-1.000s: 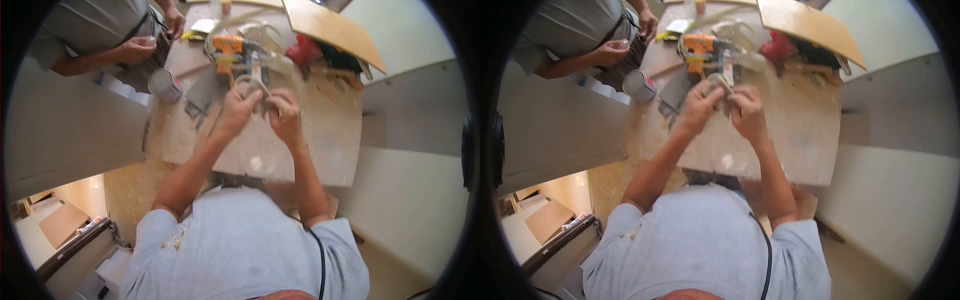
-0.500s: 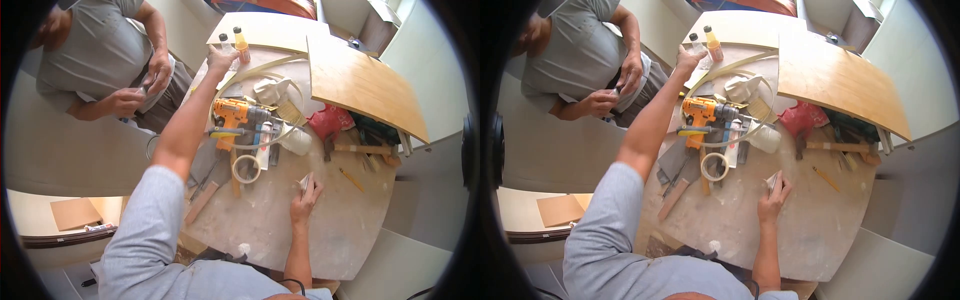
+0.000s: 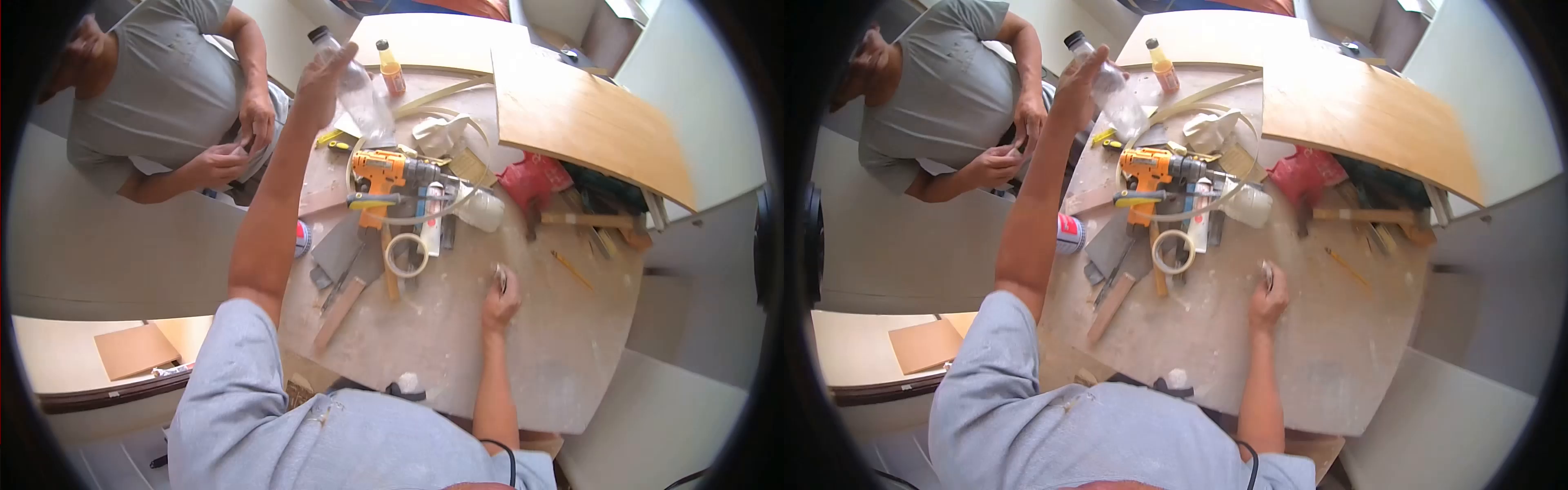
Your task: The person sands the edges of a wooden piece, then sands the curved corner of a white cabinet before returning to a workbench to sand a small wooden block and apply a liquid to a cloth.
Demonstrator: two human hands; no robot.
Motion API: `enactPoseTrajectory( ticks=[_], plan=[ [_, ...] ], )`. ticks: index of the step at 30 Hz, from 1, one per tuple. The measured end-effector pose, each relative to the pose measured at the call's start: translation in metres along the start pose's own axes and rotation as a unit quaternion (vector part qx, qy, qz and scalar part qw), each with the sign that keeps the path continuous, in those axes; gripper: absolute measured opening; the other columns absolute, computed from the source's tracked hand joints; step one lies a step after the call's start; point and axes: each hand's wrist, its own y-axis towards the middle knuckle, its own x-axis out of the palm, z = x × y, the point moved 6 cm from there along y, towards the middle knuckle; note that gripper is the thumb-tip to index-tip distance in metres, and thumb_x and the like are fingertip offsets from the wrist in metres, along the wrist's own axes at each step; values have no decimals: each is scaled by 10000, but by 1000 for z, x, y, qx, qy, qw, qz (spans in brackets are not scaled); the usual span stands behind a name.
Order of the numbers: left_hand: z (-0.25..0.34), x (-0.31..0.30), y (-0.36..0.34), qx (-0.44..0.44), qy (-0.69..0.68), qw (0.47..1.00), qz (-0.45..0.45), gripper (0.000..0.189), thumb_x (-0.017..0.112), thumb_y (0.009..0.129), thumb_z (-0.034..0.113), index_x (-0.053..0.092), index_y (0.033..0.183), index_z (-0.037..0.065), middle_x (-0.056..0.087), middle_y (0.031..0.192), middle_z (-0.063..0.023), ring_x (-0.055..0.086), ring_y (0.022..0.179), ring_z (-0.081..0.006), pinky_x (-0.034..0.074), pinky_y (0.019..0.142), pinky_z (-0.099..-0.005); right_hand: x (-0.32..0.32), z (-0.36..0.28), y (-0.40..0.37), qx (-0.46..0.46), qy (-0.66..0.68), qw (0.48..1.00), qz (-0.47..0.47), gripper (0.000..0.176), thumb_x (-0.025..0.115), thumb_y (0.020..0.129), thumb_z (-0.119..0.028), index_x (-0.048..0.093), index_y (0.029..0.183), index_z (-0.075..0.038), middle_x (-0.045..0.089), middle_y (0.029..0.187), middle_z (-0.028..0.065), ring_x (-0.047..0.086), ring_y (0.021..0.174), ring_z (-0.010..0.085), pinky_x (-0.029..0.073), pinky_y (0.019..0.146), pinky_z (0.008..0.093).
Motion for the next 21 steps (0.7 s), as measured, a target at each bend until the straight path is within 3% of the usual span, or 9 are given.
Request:
enactPoseTrajectory(
  ticks=[2,3,5,8,11,12,16,19,21],
  plan=[
    [39,38,-72,-42,-32,993,-109,294,733,996,309,629,1089,50,685,888,-56,702,807,-200,570,792,-359,7,60,-1,213,45,976,-32,181,671,993,-71,728,1158,-25,738,1011,66,691,911,197,545,824,369],
    [52,61,-115,-68,-26,984,-162,282,741,989,275,621,1112,52,681,891,-49,699,803,-197,566,786,-350,-11,11,21,235,183,954,8,193,689,977,-35,731,1156,24,763,1051,95,702,968,192,557,853,367],
    [55,92,-200,-142,26,972,-183,261,746,975,223,616,1135,62,680,904,-41,682,808,-165,546,772,-330,-37,-72,45,194,298,933,58,242,676,1010,-75,729,1227,21,751,1144,72,688,1005,144,548,920,296],
    [77,110,-302,-80,201,925,-314,357,778,942,242,592,1145,16,687,923,-20,620,783,-109,510,742,-312,-70,-195,25,83,327,941,14,250,672,1013,-79,721,1236,24,736,1103,30,652,950,95,526,852,245],
    [80,98,-362,-116,213,900,-362,389,782,933,250,578,1157,6,691,892,-65,615,793,-111,509,739,-333,-79,-246,-33,114,395,910,-46,244,627,1031,-63,722,1240,18,726,1090,6,625,943,80,512,847,243],
    [88,90,-376,-115,272,881,-370,392,765,934,277,564,1134,5,709,889,-151,683,823,-207,516,752,-381,-82,-262,-53,110,391,913,-39,244,627,1031,-63,722,1240,18,726,1090,6,625,943,80,512,847,243],
    [91,64,-423,-27,339,861,-378,392,689,955,339,547,1090,0,693,931,-261,669,931,-451,491,793,-533,-85,-297,-143,118,349,928,-62,278,557,1044,-34,716,1269,0,730,1093,16,622,951,65,507,851,228],
    [88,46,-462,20,366,841,-398,403,696,936,328,549,1139,13,703,945,-252,666,926,-471,499,811,-538,-92,-295,-190,107,293,948,-53,311,527,1056,-51,700,1312,-15,731,1065,37,634,939,74,513,855,230],
    [87,38,-482,31,370,830,-417,391,692,933,320,550,1131,14,698,930,-253,668,923,-466,501,808,-541,-92,-290,-223,215,368,898,-111,301,515,1069,-89,701,1287,5,727,1011,45,657,931,118,531,876,268]
  ],
)
